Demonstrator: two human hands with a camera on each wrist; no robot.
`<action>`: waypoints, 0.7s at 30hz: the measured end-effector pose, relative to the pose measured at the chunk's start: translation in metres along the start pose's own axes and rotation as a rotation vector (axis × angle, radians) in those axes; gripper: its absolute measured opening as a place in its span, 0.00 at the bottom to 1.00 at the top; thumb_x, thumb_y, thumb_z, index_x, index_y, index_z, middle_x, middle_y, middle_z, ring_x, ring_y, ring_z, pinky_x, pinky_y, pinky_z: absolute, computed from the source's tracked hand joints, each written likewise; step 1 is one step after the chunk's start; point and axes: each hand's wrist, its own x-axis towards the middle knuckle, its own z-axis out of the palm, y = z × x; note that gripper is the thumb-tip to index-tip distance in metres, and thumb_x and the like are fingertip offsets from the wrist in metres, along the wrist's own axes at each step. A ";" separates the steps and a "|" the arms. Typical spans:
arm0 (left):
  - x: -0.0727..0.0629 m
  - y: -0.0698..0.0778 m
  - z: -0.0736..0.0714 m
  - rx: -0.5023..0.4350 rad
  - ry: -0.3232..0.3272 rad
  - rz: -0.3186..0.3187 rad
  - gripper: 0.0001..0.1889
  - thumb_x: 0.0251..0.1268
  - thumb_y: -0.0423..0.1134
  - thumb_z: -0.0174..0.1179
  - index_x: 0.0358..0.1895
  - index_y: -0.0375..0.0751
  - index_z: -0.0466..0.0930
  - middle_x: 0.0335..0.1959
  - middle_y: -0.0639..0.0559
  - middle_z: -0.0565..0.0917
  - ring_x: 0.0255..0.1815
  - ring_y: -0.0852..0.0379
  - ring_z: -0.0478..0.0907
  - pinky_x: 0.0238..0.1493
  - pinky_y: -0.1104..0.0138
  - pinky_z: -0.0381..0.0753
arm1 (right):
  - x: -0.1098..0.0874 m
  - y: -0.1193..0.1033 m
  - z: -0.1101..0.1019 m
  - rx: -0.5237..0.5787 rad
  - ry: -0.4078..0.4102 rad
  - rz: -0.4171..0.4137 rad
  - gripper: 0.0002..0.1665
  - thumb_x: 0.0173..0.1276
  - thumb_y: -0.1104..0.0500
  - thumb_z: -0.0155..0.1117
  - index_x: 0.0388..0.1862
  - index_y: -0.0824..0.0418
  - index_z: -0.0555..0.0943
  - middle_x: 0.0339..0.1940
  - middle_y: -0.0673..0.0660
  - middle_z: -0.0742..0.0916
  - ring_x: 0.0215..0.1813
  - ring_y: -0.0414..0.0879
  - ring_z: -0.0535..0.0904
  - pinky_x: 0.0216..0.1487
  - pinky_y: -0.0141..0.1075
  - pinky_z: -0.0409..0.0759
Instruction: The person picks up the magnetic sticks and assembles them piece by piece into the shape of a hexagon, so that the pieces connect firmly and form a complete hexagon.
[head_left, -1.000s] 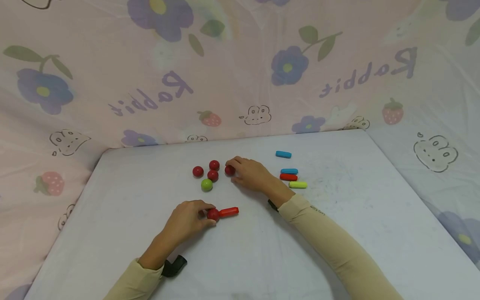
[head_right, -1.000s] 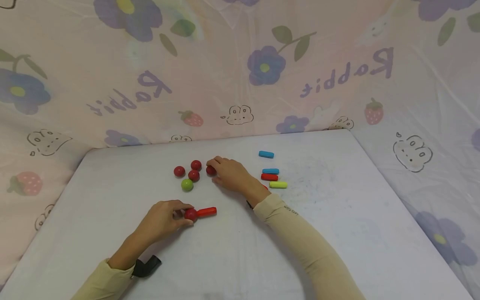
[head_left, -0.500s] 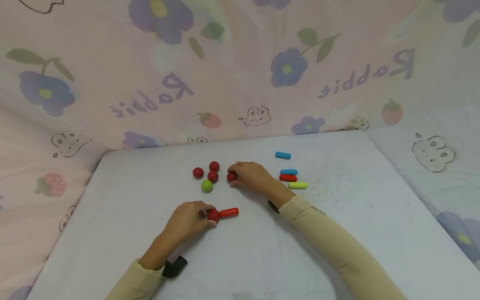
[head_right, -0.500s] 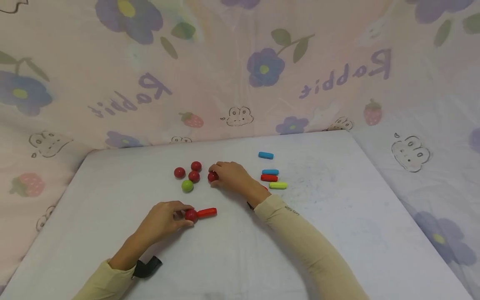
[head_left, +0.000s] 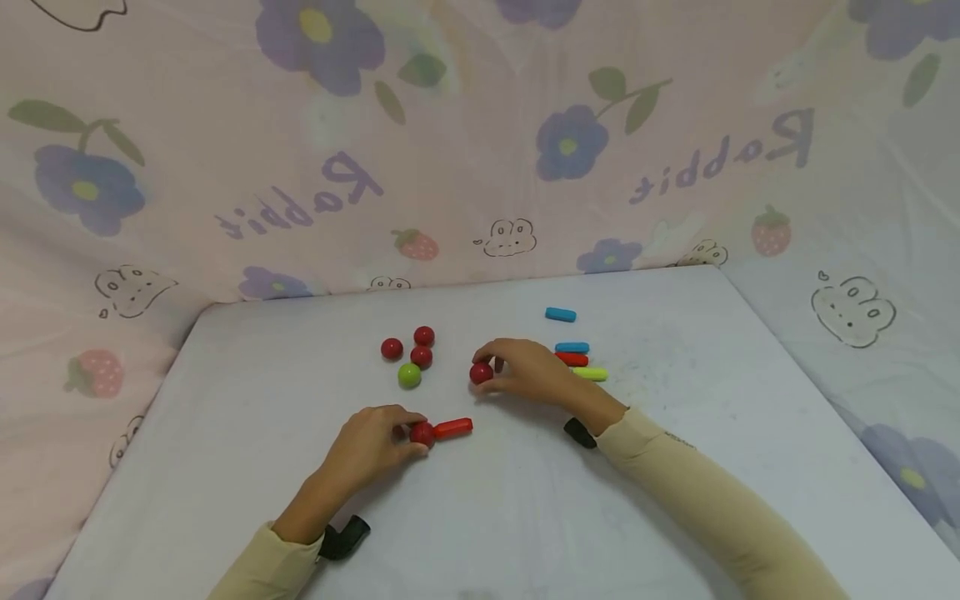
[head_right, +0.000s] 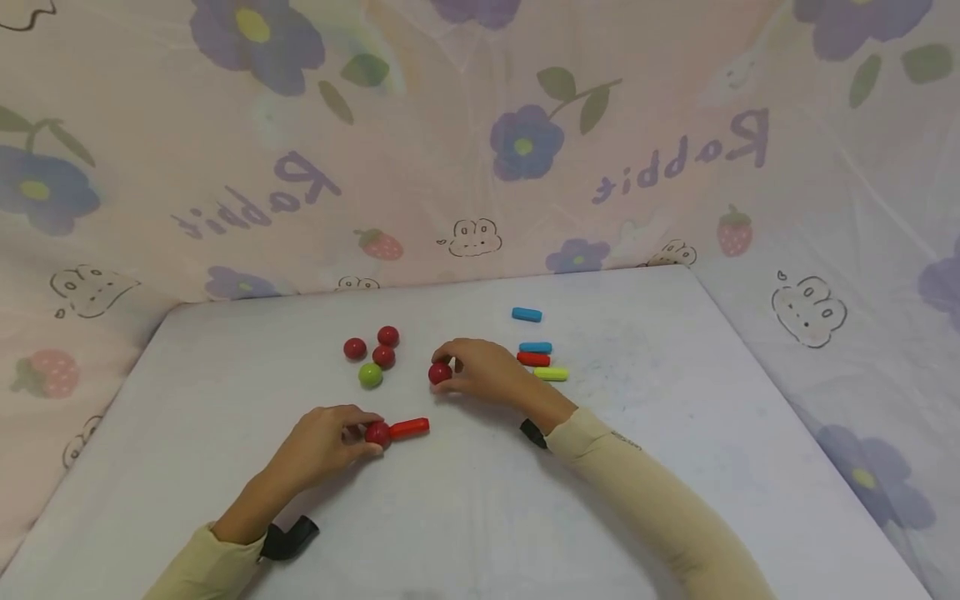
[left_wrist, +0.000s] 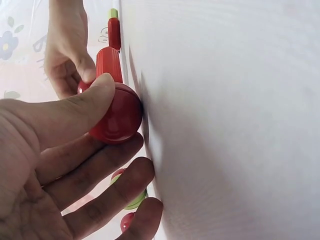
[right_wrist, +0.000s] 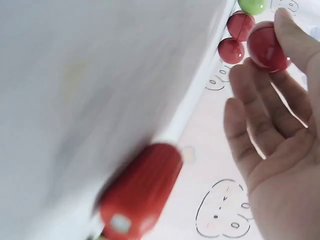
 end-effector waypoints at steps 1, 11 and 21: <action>0.000 0.000 0.000 0.000 0.002 0.000 0.20 0.46 0.44 0.79 0.47 0.49 0.89 0.31 0.60 0.86 0.33 0.62 0.76 0.37 0.66 0.74 | -0.003 0.002 -0.001 0.003 -0.001 -0.005 0.28 0.61 0.44 0.74 0.59 0.47 0.81 0.47 0.44 0.85 0.47 0.40 0.78 0.46 0.31 0.79; 0.001 -0.001 0.004 -0.010 0.018 0.033 0.19 0.47 0.43 0.79 0.46 0.48 0.89 0.30 0.61 0.85 0.34 0.61 0.77 0.37 0.66 0.74 | -0.034 0.012 -0.001 -0.104 0.056 -0.028 0.26 0.61 0.46 0.74 0.58 0.50 0.81 0.50 0.45 0.86 0.46 0.38 0.80 0.45 0.31 0.81; 0.002 -0.001 0.002 0.001 -0.001 0.021 0.19 0.48 0.43 0.78 0.47 0.48 0.89 0.30 0.60 0.84 0.34 0.60 0.76 0.37 0.66 0.74 | -0.054 -0.005 0.009 -0.017 0.124 0.031 0.28 0.58 0.46 0.77 0.57 0.50 0.82 0.45 0.45 0.88 0.42 0.37 0.81 0.45 0.32 0.80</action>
